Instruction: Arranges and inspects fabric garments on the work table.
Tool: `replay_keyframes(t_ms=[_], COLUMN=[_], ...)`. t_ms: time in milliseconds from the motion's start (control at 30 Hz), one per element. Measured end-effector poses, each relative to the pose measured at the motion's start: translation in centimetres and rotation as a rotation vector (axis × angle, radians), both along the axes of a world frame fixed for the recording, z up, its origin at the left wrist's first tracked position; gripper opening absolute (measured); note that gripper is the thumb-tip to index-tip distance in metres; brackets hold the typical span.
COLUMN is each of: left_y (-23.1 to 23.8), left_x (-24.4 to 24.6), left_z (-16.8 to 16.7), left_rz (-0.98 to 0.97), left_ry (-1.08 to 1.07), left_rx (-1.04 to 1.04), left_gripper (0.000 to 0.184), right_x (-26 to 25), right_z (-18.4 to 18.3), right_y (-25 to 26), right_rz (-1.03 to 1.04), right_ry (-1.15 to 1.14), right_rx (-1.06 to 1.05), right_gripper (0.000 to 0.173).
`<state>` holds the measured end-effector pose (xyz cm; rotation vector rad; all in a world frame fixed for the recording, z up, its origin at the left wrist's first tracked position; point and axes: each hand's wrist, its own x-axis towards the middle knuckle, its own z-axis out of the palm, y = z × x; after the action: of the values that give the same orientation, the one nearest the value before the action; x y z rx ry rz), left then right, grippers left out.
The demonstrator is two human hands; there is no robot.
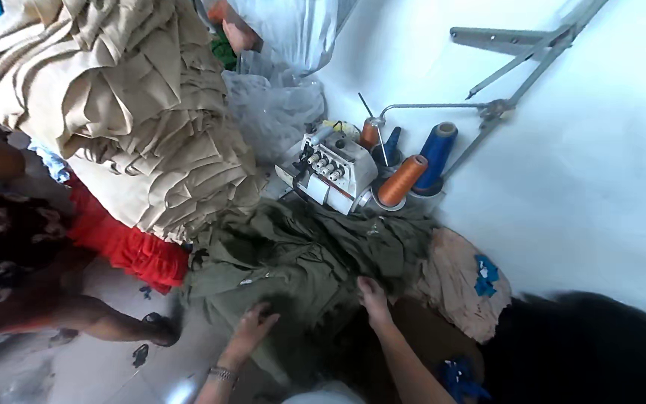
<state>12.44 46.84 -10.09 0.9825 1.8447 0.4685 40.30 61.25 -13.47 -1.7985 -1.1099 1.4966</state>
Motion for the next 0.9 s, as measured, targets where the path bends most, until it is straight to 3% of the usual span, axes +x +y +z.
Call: replay_keyframes(t_ms=[167,300,433,500,567,667,733,800,900], left_y=[-4.7,-5.7,-6.0,-5.1,-2.5,3.5,6.8,9.1,9.2], left_x=[-1.4,-1.0,-1.6,-2.7,-3.9,-5.4,-6.6,-7.2,-6.5], left_z=[-4.5,-5.4,-4.6,-3.6,-2.1,1.4,3.6,5.5,7.1], left_rz=[0.068,0.077,0.073,0.079,0.008,-0.175,-0.225,-0.236,-0.012], left_ry=[-0.089,-0.106,-0.125,-0.096,0.071,0.440,0.540,0.484,0.289], left_rx=[0.188,0.276,0.291,0.249,0.126,-0.040,0.089,0.282,0.389], left_gripper=[0.051,0.047,0.040,0.033,0.033,0.058,0.068,0.075,0.042], right_x=[-2.5,-6.3,-7.7,-7.6,-7.6,-7.8,-7.6,-6.8,-6.1], right_z=[0.6,1.7,2.6,3.1,4.1,5.0,4.6,4.0,3.5], right_y=[-2.1,-0.4,0.4,-0.4,-1.6,-3.2,-3.4,-3.0,-2.3], right_rz=[0.353,0.465,0.504,0.550,0.631,0.658,0.582,0.475,0.337], right_ry=[-0.337,-0.532,-0.659,-0.658,-0.629,-0.495,-0.386,-0.263,-0.145], right_rx=[0.486,0.432,0.482,0.571,0.571,0.439,0.364,0.259,0.161], right_gripper=[0.027,0.032,0.020,0.021,0.024,0.025,0.023,0.026,0.037])
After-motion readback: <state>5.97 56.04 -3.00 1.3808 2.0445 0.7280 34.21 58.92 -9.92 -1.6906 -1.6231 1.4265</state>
